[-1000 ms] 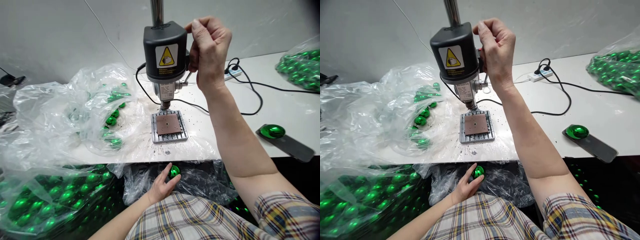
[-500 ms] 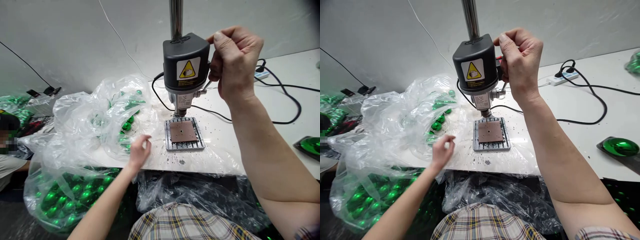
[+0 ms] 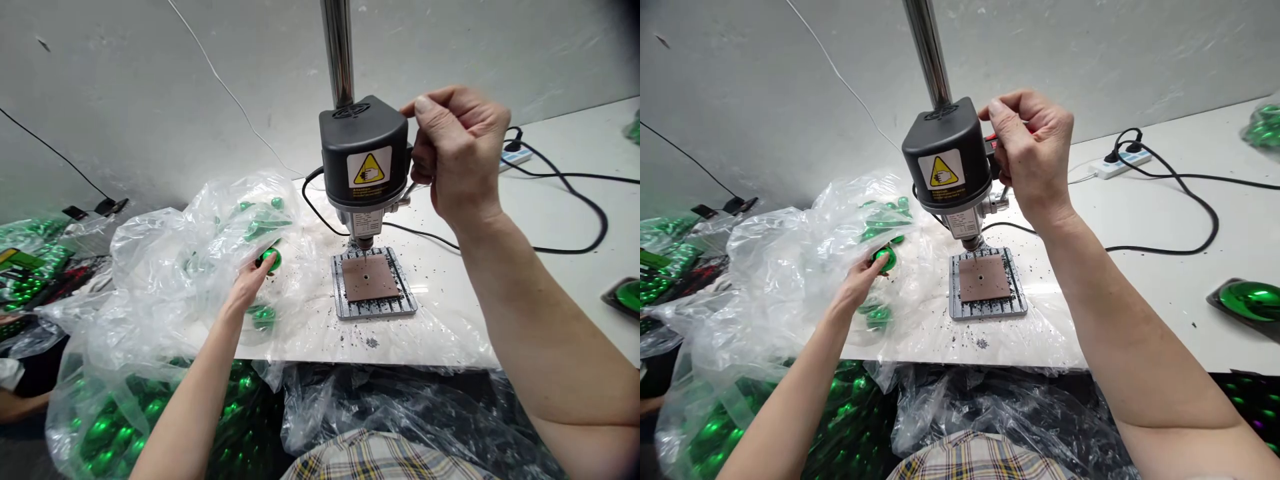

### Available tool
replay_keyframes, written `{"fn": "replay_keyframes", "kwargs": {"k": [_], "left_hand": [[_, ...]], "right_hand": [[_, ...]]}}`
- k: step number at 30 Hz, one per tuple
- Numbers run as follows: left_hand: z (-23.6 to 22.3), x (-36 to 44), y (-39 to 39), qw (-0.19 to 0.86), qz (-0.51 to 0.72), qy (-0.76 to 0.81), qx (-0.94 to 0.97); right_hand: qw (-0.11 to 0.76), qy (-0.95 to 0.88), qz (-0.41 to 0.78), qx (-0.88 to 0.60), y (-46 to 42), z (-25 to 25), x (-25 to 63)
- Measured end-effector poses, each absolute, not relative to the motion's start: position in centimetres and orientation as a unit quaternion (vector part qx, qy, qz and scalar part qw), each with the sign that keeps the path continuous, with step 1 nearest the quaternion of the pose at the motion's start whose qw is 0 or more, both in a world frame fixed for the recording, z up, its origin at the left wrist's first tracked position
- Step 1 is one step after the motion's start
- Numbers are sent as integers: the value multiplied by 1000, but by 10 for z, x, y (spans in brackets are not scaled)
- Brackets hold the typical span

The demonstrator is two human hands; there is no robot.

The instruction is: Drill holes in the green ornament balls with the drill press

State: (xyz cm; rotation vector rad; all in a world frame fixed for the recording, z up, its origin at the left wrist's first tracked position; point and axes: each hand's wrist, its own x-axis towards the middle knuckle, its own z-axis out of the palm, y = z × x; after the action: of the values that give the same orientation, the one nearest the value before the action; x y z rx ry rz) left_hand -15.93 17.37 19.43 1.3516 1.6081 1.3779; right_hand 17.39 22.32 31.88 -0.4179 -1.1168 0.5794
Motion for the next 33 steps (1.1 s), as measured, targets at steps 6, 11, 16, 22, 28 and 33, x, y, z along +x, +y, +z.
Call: {"fn": "replay_keyframes", "kwargs": {"k": [6,11,16,22,28,33], "left_hand": [[220,-93,133,621,544,430,366],[192,-51,135,648,544,423,325],[156,-20,152,511,573,509,389],[135,0,166,440,546,529,478],[117,9,172,449,530,505,512],[114,15,175,444,546,490,514]], "right_hand": [[792,-507,283,-188,222,320,174],[765,-537,287,-210,218,321,177],[734,-553,293,-265,216,323,180],[706,-565,272,-328,218,323,182],[724,-552,281,-306,218,324,180],[724,-551,280,-307,215,325,180]]}}
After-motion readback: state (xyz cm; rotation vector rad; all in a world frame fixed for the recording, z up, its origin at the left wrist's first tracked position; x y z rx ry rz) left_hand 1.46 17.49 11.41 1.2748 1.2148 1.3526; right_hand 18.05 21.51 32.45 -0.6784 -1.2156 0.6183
